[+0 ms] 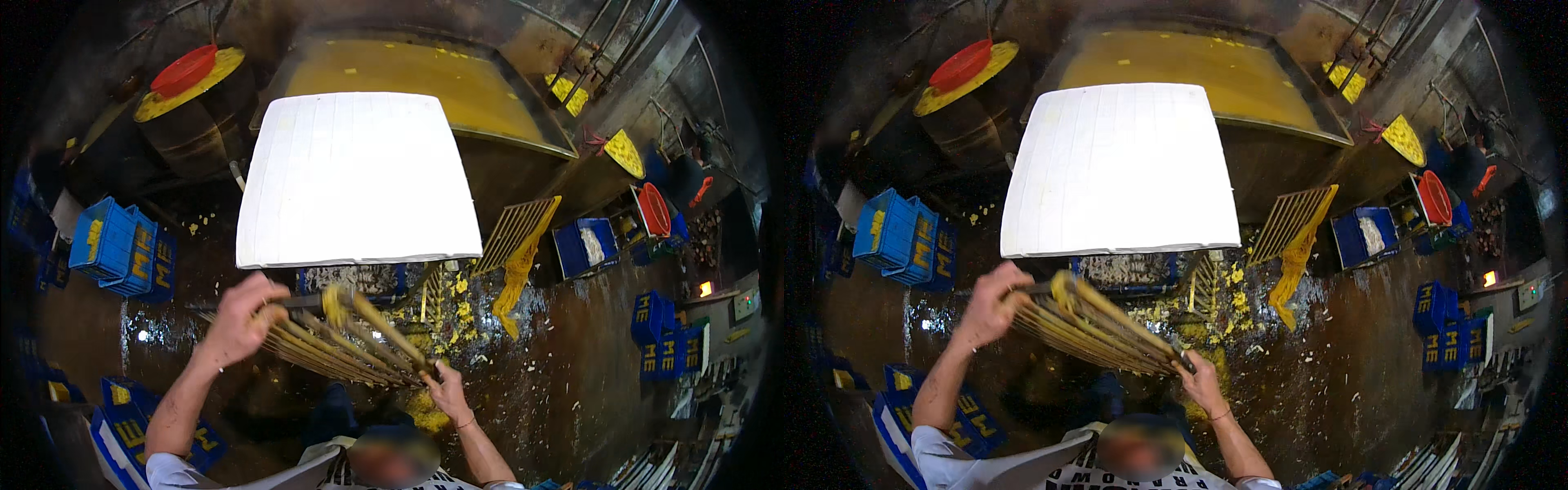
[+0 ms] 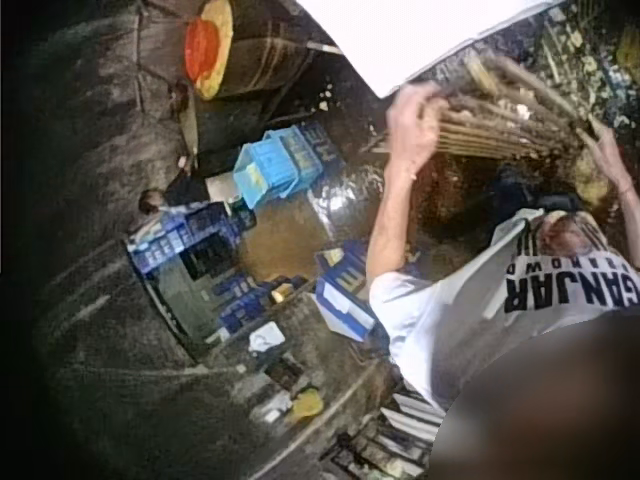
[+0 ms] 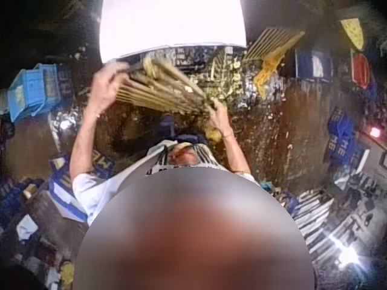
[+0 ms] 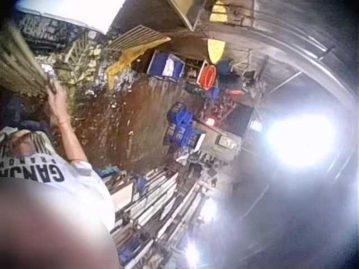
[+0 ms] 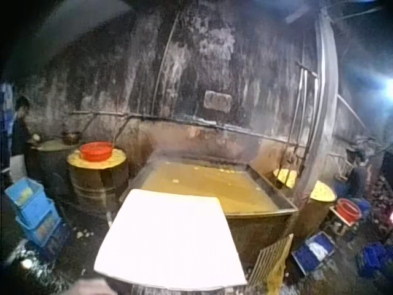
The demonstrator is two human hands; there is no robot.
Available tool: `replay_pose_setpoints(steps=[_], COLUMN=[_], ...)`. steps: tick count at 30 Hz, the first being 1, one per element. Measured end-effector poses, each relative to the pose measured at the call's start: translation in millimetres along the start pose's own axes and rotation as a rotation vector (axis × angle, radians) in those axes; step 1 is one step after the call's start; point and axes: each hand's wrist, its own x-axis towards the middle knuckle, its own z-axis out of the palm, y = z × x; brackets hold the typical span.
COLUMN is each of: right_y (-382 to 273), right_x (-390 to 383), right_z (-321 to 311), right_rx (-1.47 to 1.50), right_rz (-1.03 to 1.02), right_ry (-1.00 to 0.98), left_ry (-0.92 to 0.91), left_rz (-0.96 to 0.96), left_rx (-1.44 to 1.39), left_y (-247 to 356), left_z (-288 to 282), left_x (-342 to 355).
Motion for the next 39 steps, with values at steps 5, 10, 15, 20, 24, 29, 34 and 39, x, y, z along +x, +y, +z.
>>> replay_pose_setpoints(steps=[5, 10, 15, 20, 24, 29, 34, 39], right_y=[-65.7, -103.1, -124.3, -43.0, -17.4, -26.3, -10.3, -7.1], right_x=[46.6, 135.3, 196.6, 183.1, 174.1, 229.4, 269.3, 279.1], right_z=[-100.9, -163.8, -190.5, -183.6, -146.9, -134.7, -127.7, -125.1], right_rx=[0.175, 0.755, 0.875, 0.417, 0.275, 0.23, 0.065, 0.105], right_rz=[-0.068, 0.113, 0.233, 0.281, 0.191, 0.138, 0.1, 0.057], right_ry=[0.254, 0.156, 0.084, -0.142, 0.041, 0.313, 0.45, 0.477], left_ry=[0.837, 0.541, 0.464, 0.422, 0.414, 0.469, 0.583, 0.626], left_rz=[0.026, -0.35, -0.578, -0.603, -0.63, -0.553, -0.421, -0.354], left_rx=[0.159, -0.273, -0.952, -0.852, -0.827, -0.755, 0.048, 0.288], left_y=[21.6, -110.0, -98.7, -101.2, -119.8, -137.5, -179.0, -176.9], left_z=[-4.6, 79.6, 81.1, 40.8, 27.5, 22.0, 25.4, 41.0], left_x=[10.9, -75.6, -25.4, 37.3, 78.9, 133.6, 162.1, 168.7])
